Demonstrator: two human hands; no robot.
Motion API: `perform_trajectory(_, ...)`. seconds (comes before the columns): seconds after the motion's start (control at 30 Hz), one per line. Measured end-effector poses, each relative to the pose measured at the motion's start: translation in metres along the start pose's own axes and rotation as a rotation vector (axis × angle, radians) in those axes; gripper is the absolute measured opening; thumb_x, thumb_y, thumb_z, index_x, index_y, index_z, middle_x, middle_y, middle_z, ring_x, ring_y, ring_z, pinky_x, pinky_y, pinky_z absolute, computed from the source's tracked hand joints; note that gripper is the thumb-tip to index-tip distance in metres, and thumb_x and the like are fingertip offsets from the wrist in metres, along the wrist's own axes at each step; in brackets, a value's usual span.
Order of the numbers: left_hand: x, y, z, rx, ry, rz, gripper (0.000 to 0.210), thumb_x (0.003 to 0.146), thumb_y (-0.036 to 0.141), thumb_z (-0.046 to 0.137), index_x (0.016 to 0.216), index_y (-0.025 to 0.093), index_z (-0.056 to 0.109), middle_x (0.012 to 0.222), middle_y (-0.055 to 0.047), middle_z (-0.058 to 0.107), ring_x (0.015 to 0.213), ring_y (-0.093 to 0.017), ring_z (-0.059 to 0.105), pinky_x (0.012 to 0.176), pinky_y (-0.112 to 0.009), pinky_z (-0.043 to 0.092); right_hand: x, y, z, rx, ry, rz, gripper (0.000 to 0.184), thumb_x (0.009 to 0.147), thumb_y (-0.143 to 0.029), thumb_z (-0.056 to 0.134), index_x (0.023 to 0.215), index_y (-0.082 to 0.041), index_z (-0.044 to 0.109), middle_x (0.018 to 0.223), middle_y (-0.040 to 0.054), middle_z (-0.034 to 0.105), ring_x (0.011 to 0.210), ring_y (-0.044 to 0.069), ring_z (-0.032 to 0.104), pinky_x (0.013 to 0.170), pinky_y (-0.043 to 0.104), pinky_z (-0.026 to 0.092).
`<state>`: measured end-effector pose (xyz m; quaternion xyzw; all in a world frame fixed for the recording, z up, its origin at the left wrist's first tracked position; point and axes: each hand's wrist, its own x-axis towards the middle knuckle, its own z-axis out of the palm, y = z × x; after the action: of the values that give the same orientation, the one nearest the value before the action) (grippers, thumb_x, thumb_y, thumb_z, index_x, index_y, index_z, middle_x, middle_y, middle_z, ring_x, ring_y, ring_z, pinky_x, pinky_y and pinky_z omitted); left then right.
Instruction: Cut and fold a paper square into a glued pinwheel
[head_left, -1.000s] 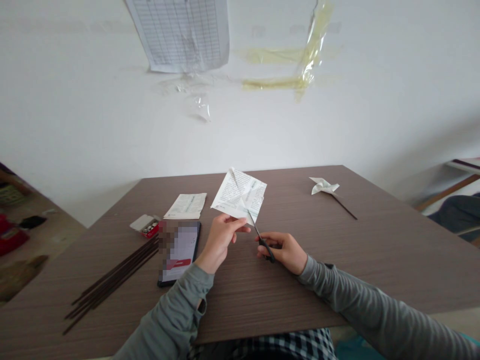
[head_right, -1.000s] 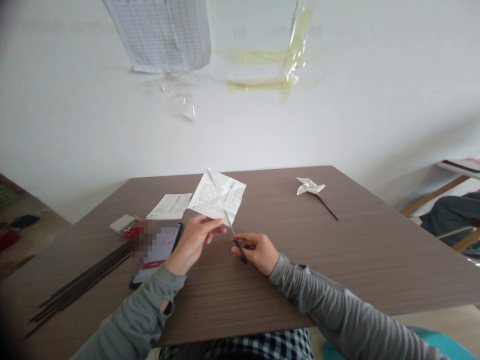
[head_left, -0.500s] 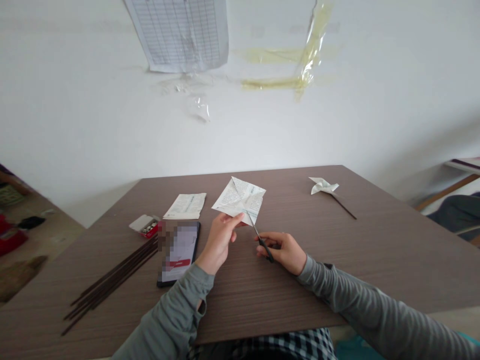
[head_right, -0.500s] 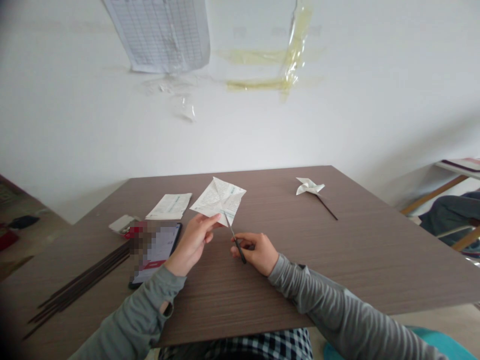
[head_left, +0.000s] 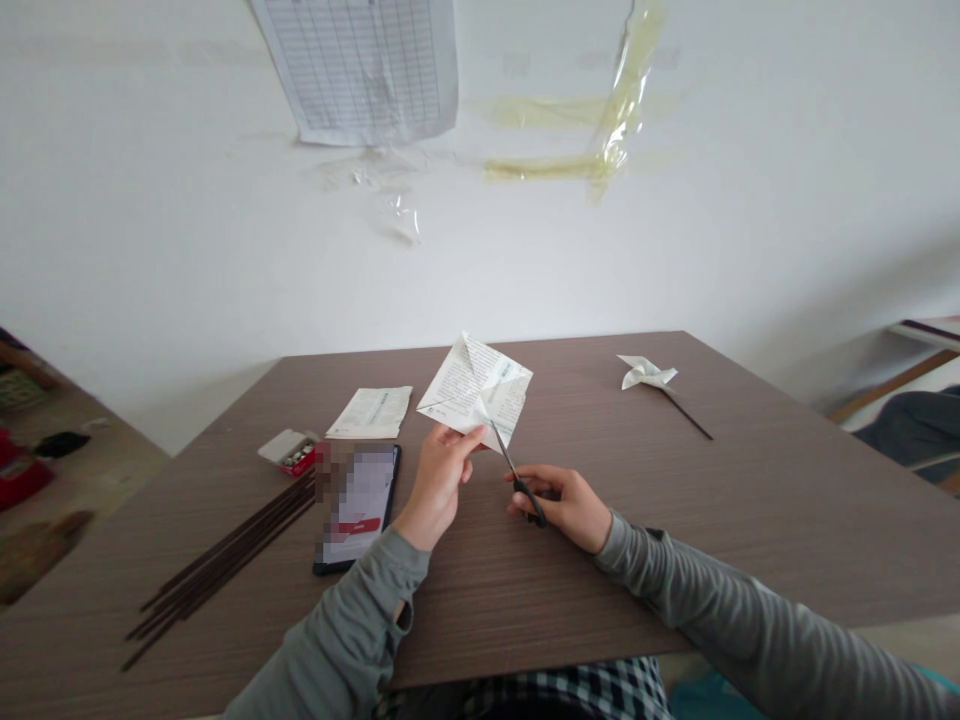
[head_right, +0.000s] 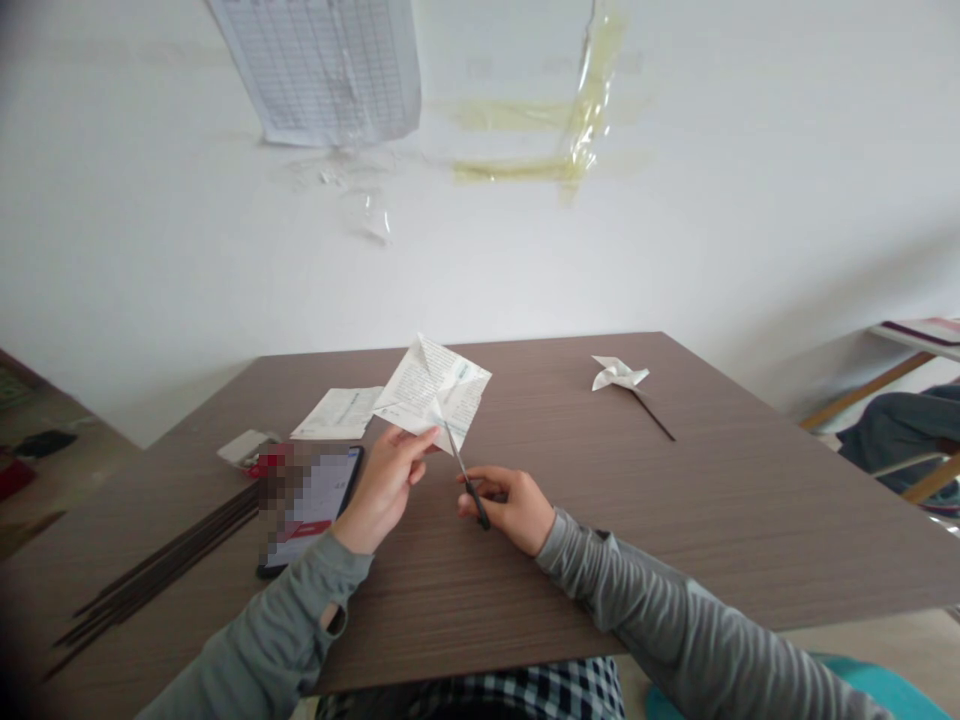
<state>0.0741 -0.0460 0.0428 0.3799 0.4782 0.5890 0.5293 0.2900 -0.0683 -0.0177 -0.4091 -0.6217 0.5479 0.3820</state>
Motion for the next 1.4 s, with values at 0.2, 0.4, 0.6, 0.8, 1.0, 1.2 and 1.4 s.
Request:
perform_trajectory(0.2, -0.002, -0.001, 0.001, -0.005, 0.001, 0.017, 0.044, 0.063, 0.039, 0.106, 0.096, 0.024, 0.08, 0.101, -0.005, 0.092, 0.077, -0.018, 0.08, 0.05, -0.021, 0.028, -0.001, -0.001, 0.001, 0.067, -0.014, 0.025, 0.079, 0.082, -0.083, 0.114, 0.127, -0.02, 0.096, 0.095, 0.014, 0.096, 0.08, 0.028, 0.08, 0.079, 0.043, 0.07)
perform_trajectory(0.4, 0.0, -0.004, 0.001, 0.021, 0.013, 0.05, 0.049, 0.064, 0.041, 0.11, 0.099, 0.024, 0.079, 0.105, -0.006, 0.093, 0.078, -0.019, 0.08, 0.051, -0.022, 0.027, -0.001, 0.0, 0.002, 0.103, -0.017, 0.029, 0.081, 0.081, -0.083, 0.113, 0.128, -0.018, 0.095, 0.093, 0.013, 0.094, 0.078, 0.028, 0.078, 0.076, 0.043, 0.07)
perform_trajectory(0.6, -0.003, -0.007, 0.001, 0.04, -0.006, 0.06, 0.048, 0.066, 0.041, 0.111, 0.1, 0.024, 0.081, 0.099, -0.005, 0.092, 0.075, -0.019, 0.079, 0.05, -0.022, 0.028, 0.0, -0.001, 0.002, 0.121, -0.005, 0.036, 0.083, 0.077, -0.086, 0.116, 0.125, -0.022, 0.095, 0.095, 0.0112, 0.096, 0.078, 0.026, 0.078, 0.078, 0.041, 0.069)
perform_trajectory(0.8, -0.004, -0.011, 0.001, 0.064, -0.006, 0.065, 0.043, 0.068, 0.042, 0.111, 0.093, 0.023, 0.081, 0.089, -0.003, 0.089, 0.071, -0.018, 0.077, 0.049, -0.022, 0.032, 0.002, 0.003, 0.003, 0.13, 0.029, 0.006, 0.083, 0.077, -0.084, 0.117, 0.124, -0.019, 0.095, 0.095, 0.0137, 0.096, 0.079, 0.028, 0.081, 0.079, 0.042, 0.071)
perform_trajectory(1.0, -0.003, -0.011, 0.002, 0.061, -0.001, 0.06, 0.039, 0.068, 0.039, 0.107, 0.093, 0.023, 0.082, 0.089, -0.004, 0.09, 0.07, -0.017, 0.075, 0.048, -0.022, 0.033, 0.002, 0.002, 0.002, 0.065, 0.043, 0.009, 0.084, 0.078, -0.085, 0.115, 0.127, -0.019, 0.096, 0.096, 0.012, 0.096, 0.081, 0.028, 0.084, 0.08, 0.042, 0.074)
perform_trajectory(1.2, -0.002, -0.011, 0.001, 0.058, -0.014, 0.062, 0.044, 0.066, 0.039, 0.112, 0.093, 0.023, 0.082, 0.089, -0.005, 0.091, 0.071, -0.019, 0.078, 0.048, -0.022, 0.033, 0.001, -0.002, 0.003, 0.05, 0.063, 0.017, 0.075, 0.08, -0.082, 0.114, 0.121, -0.021, 0.096, 0.09, 0.0107, 0.093, 0.082, 0.032, 0.084, 0.079, 0.044, 0.073)
perform_trajectory(1.4, -0.002, -0.011, 0.001, 0.064, -0.02, 0.065, 0.045, 0.067, 0.041, 0.113, 0.095, 0.023, 0.083, 0.088, -0.004, 0.091, 0.066, -0.017, 0.074, 0.048, -0.022, 0.032, 0.002, -0.005, 0.004, 0.056, 0.06, 0.033, 0.078, 0.075, -0.081, 0.115, 0.117, -0.02, 0.093, 0.087, 0.0124, 0.092, 0.078, 0.032, 0.081, 0.08, 0.047, 0.071)
